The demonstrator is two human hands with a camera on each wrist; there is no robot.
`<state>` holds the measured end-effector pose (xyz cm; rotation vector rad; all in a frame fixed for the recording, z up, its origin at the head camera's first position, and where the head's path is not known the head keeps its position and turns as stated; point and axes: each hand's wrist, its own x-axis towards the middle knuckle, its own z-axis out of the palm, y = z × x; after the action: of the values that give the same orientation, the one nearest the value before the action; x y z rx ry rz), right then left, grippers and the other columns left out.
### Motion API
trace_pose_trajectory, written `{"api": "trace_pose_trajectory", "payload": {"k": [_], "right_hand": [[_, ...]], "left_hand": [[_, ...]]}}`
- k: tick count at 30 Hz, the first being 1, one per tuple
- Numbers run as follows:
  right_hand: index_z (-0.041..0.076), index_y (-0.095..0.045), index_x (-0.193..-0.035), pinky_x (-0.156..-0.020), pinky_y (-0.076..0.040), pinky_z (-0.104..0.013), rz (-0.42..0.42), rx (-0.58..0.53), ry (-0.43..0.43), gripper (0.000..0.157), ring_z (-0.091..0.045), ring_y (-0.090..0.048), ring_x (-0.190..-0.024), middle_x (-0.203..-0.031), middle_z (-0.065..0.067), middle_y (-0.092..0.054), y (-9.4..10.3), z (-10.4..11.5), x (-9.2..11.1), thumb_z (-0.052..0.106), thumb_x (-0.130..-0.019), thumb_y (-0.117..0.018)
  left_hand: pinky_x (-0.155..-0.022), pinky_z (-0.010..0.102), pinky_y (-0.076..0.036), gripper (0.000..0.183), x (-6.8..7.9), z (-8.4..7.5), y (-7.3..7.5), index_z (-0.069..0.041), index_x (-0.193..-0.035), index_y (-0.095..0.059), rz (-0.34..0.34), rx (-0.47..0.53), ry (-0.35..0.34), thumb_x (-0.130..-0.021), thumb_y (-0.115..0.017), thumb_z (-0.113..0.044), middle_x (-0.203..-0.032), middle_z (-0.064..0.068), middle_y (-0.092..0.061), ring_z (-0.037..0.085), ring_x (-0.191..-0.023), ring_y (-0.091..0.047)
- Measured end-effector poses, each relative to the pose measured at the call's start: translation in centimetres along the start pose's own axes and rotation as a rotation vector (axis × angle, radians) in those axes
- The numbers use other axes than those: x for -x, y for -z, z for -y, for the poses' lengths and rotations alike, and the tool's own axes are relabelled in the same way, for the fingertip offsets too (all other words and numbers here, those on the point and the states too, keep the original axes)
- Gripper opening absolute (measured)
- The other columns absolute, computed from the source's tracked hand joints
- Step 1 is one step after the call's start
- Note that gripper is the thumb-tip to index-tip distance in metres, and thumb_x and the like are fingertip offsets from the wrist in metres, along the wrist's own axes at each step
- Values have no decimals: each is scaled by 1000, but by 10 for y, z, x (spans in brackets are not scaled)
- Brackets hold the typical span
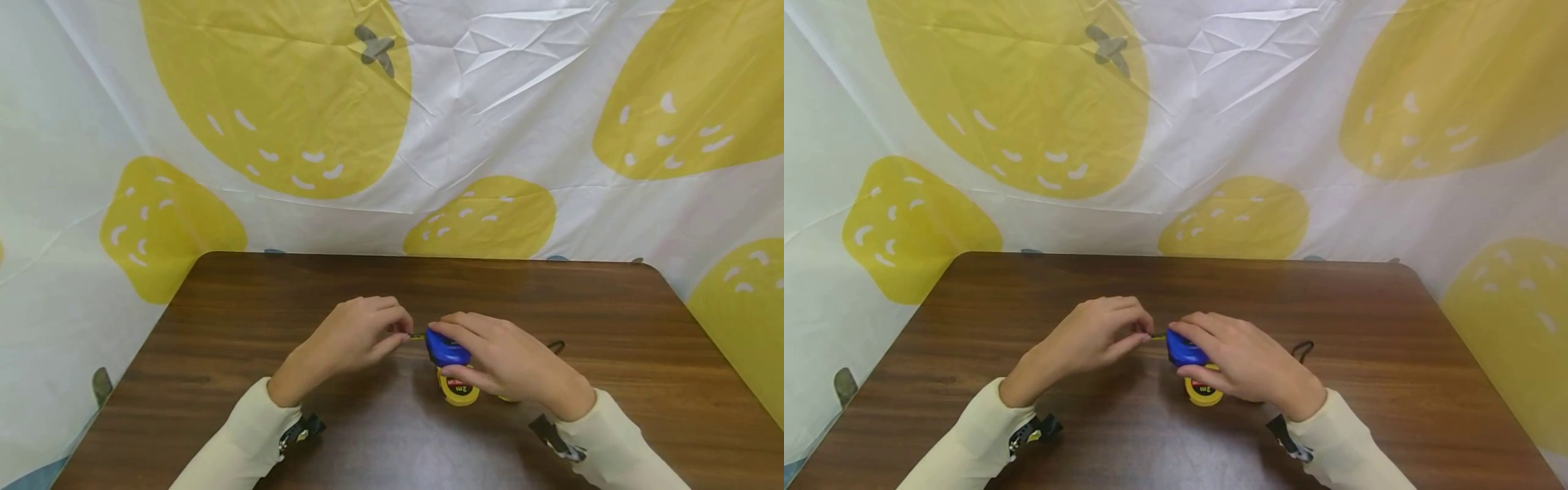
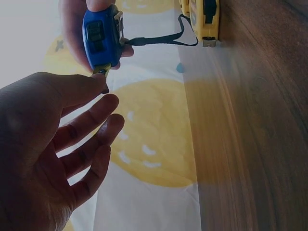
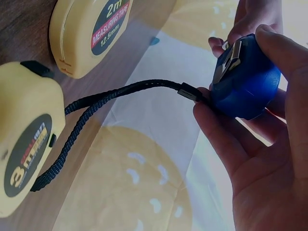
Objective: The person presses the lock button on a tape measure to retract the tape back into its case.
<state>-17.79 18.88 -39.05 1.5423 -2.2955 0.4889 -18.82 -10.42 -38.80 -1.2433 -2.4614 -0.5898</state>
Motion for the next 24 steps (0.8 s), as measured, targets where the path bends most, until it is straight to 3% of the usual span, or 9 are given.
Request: {"api": "trace_pose_trajectory", "payload": {"k": [24], "right_hand": [[-1,-63,-146,-97,-61,-43,-5,-6,-5,63,-24,-69,-123,-139,-11,-67,-6,5,-2,52,-115,-53]], "left_hand": [[-79,33,-59,10,0,1,-3,-16,-105,-77,3,-2,-23,-100,-84,-20,-101,-5,-74,12,-86,-69]]}}
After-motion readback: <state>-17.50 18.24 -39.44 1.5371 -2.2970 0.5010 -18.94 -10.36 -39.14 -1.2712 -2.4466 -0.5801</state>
